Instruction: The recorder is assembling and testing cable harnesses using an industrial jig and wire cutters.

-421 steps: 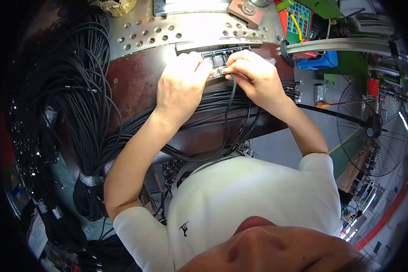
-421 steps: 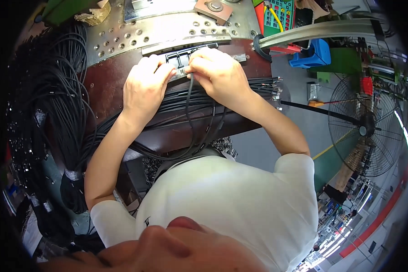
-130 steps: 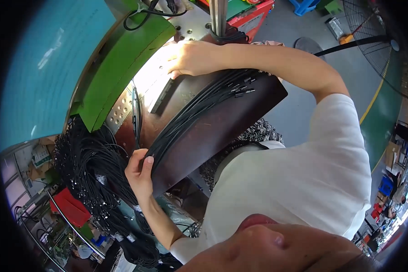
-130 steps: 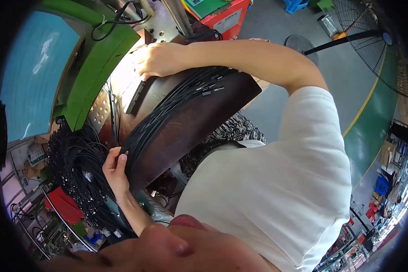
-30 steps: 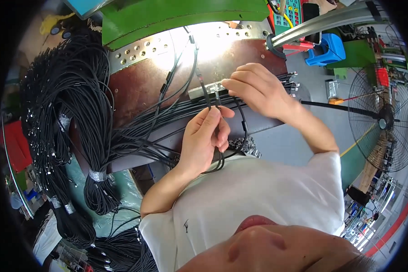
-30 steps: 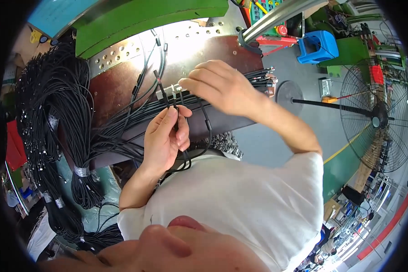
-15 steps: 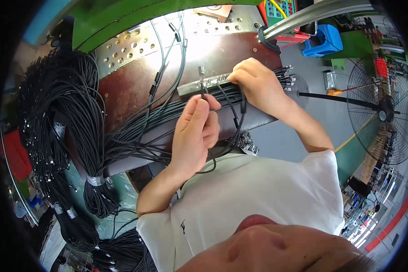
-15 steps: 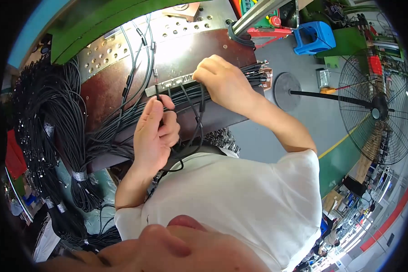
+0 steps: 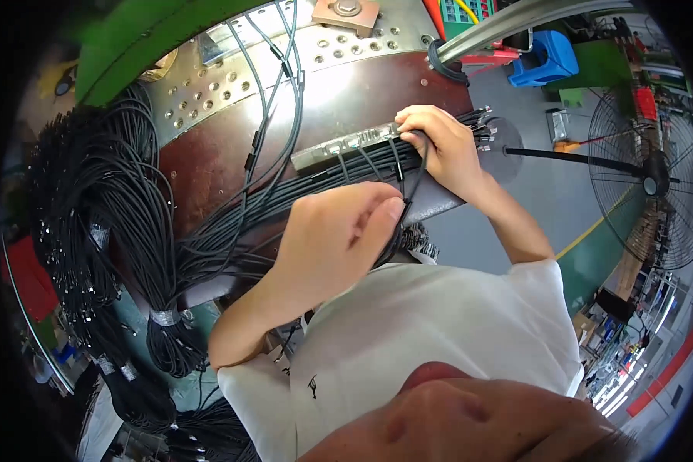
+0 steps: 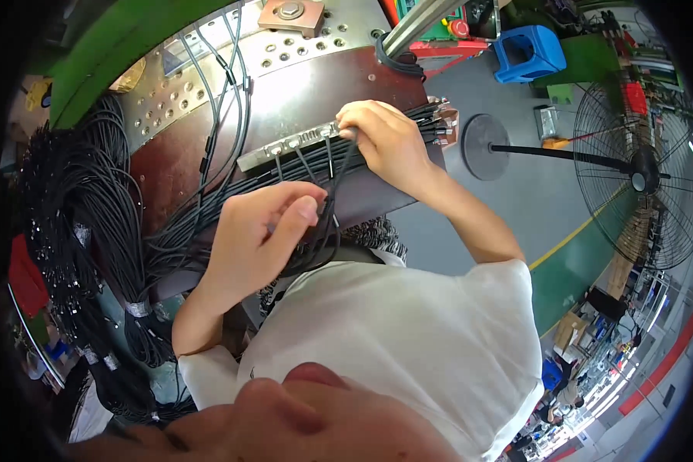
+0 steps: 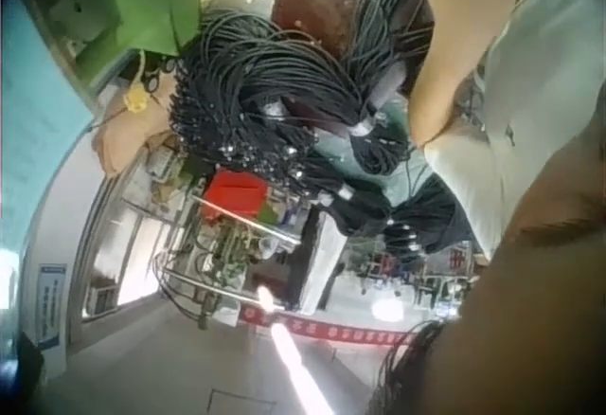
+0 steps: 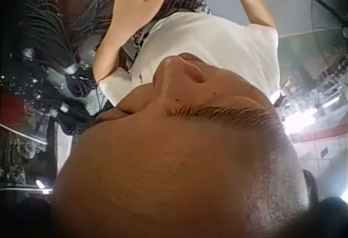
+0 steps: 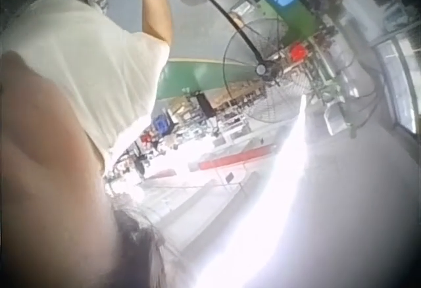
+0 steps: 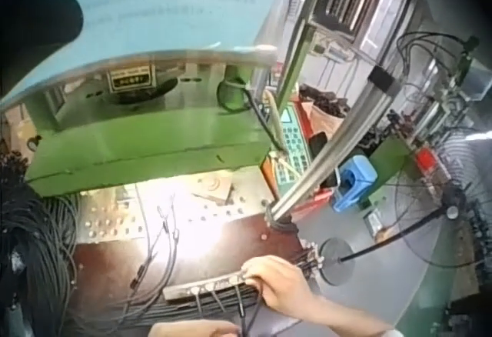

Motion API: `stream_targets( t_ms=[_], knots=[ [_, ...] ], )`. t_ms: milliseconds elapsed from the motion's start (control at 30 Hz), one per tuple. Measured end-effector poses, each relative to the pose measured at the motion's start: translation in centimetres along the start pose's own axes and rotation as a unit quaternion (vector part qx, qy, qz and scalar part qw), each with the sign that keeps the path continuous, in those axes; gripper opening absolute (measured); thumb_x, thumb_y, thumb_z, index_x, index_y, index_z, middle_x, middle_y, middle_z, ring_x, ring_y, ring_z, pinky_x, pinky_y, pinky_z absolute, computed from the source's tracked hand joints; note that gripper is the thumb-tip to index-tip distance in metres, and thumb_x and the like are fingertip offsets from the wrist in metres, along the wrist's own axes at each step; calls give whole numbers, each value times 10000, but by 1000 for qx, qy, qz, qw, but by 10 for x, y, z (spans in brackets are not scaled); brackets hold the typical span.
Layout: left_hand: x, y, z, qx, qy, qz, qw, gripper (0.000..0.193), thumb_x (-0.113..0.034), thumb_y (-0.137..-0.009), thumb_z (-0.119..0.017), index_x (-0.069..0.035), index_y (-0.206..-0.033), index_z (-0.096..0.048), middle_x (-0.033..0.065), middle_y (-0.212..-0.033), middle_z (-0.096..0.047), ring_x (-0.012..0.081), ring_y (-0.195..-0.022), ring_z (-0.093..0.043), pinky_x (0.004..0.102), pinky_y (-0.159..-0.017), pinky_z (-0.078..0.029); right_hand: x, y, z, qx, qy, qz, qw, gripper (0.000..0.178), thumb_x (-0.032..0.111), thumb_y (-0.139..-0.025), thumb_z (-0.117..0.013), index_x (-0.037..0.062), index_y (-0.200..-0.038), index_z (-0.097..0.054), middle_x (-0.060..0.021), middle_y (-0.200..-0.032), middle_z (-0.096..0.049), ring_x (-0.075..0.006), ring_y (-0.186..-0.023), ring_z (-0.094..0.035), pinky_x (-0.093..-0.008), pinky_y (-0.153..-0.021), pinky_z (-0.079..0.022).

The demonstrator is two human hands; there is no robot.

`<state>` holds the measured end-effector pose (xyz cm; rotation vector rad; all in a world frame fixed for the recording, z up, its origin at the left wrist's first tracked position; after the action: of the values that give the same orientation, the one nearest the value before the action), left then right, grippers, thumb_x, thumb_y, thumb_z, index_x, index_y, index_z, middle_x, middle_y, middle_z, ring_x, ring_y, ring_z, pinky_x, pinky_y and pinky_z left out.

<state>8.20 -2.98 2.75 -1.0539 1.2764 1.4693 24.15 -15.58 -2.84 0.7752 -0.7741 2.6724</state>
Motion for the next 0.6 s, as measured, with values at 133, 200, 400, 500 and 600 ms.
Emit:
stream_targets(
  t_ms=[133,200,400,500,600],
  knots=[
    [18,6,32,-138,-30,-15,990,193,-149,-890,-554,12,-933,-653,107,-725,-631,160,-604,-589,279,-578,-464,7,-4,-2,4,54,10,998,198,-32,-737,-630,21,-904,-537,-103,-893,-614,-284,-830,-620,-356,-735,-508],
    [31,1,61,-176,-42,-18,983,209,-150,-915,-538,17,-969,-652,67,-788,-630,106,-661,-554,237,-628,-451,11,-5,0,35,94,15,995,201,-26,-718,-618,26,-882,-516,-111,-897,-602,-285,-830,-615,-357,-736,-506],
    [75,-62,145,-279,170,-53,944,352,-195,-976,-430,39,-1231,-496,136,-1122,-600,184,-975,-586,287,-866,-468,-1,-4,-8,44,54,24,997,225,-48,-710,-579,34,-893,-478,-105,-922,-559,-300,-850,-563,-363,-742,-470],
    [85,-113,149,-196,465,-12,863,374,-230,-984,-405,72,-1191,-482,187,-1115,-589,258,-987,-588,370,-908,-475,-10,-24,4,235,-74,-68,967,214,-62,-748,-591,17,-927,-507,-109,-994,-562,-280,-912,-562,-357,-781,-461],
    [83,-129,112,-51,453,-34,889,373,-302,-988,-408,36,-1103,-514,127,-949,-606,222,-824,-601,336,-766,-515,-12,-87,10,223,-144,20,964,244,0,-814,-568,25,-1057,-568,-109,-1058,-579,-259,-903,-567,-348,-777,-460]
  ],
)
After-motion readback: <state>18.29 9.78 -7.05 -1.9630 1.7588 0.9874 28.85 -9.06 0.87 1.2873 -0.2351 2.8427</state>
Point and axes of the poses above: each hand's wrist, its own y-axis away from the middle knuckle, its own z-axis out of the back of the hand, x = y × z, the point moved 3 cm from there along -y, towards the middle knuckle
